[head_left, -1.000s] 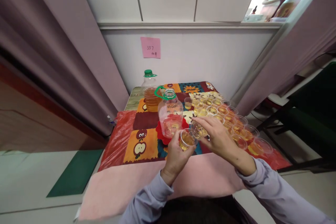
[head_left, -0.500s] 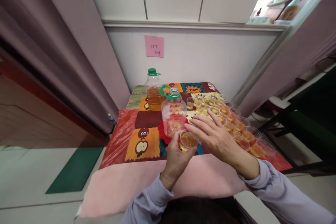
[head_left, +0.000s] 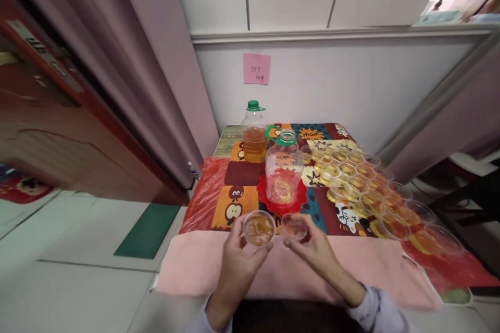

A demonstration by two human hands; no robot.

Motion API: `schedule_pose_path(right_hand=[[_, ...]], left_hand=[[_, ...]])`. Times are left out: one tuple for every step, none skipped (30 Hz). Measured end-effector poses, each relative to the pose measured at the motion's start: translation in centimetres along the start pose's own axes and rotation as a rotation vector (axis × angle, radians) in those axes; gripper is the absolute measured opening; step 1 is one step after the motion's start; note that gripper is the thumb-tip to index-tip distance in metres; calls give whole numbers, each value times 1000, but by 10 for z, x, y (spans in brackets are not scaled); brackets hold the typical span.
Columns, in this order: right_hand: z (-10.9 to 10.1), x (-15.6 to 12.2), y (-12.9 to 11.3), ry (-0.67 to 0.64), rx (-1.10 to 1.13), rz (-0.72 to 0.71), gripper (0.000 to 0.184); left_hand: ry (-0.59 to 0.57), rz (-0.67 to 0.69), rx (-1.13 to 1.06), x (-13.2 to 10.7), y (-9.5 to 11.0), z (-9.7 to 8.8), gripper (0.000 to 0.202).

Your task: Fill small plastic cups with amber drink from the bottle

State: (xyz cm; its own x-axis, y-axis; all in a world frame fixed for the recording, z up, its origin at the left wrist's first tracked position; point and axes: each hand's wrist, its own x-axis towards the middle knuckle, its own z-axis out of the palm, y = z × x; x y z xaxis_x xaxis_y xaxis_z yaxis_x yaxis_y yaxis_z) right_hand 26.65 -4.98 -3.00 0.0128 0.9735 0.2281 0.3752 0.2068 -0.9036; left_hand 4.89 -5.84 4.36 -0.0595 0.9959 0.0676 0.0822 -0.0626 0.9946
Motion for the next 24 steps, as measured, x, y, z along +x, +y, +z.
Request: schedule_pose_path(right_hand=[[18, -3, 3, -52, 47, 17, 44], [36, -2, 2, -91, 76, 18, 46], [53, 2, -1, -112, 85, 5, 49], [68, 10, -6, -120, 83, -24, 53], [82, 20, -12, -116, 73, -67, 55], [96, 32, -17, -101, 59, -115, 57], [108, 45, -22, -86, 43, -158, 58], [120, 57, -25, -80, 13, -181, 59], [130, 68, -25, -88, -31, -178, 60], [140, 78, -24, -109, -78, -156, 59], [149, 84, -21, -134, -121, -126, 57], [156, 89, -17, -159, -154, -95, 54], [162, 91, -12, -179, -172, -72, 52], [166, 92, -7, -190, -178, -60, 52], [169, 91, -2, -196, -176, -57, 56], [169, 89, 2, -202, -171, -54, 65], [168, 86, 6, -208, -160, -48, 78], [166, 81, 9, -213, -139, -40, 92], [161, 75, 11, -211, -109, -28, 103], [155, 69, 12, -200, -69, -17, 108], [147, 61, 12, -179, -17, -7, 107], [136, 53, 10, -151, 49, 3, 100], [124, 44, 7, -119, 132, 12, 89], [111, 36, 2, -91, 229, 25, 77]], left_hand=[[51, -14, 25, -5, -2, -14, 53], [109, -26, 42, -10, -5, -28, 54], [171, -39, 57, -14, -6, -42, 57], [223, -49, 76, -18, -7, -54, 60], [262, -54, 95, -21, -7, -65, 61], [295, -57, 113, -24, -7, -75, 63], [324, -56, 126, -26, -6, -83, 64], [354, -52, 135, -28, -4, -89, 64], [382, -48, 138, -29, -3, -94, 65], [409, -44, 135, -30, -2, -97, 65], [425, -42, 130, -30, -1, -99, 66], [432, -41, 124, -30, -1, -100, 66], [432, -38, 117, -30, -2, -99, 67], [422, -36, 110, -29, -3, -97, 67], [407, -34, 106, -29, -4, -95, 67], [394, -33, 104, -28, -4, -91, 67], [379, -38, 100, -28, -4, -87, 68], [361, -47, 91, -27, -3, -83, 67], [336, -57, 77, -25, -2, -78, 67], [306, -67, 59, -24, 1, -72, 66], [268, -73, 37, -22, 3, -66, 65], [225, -79, 16, -19, 6, -61, 65], [182, -81, 0, -16, 9, -54, 64], [145, -79, -8, -13, 11, -47, 63]])
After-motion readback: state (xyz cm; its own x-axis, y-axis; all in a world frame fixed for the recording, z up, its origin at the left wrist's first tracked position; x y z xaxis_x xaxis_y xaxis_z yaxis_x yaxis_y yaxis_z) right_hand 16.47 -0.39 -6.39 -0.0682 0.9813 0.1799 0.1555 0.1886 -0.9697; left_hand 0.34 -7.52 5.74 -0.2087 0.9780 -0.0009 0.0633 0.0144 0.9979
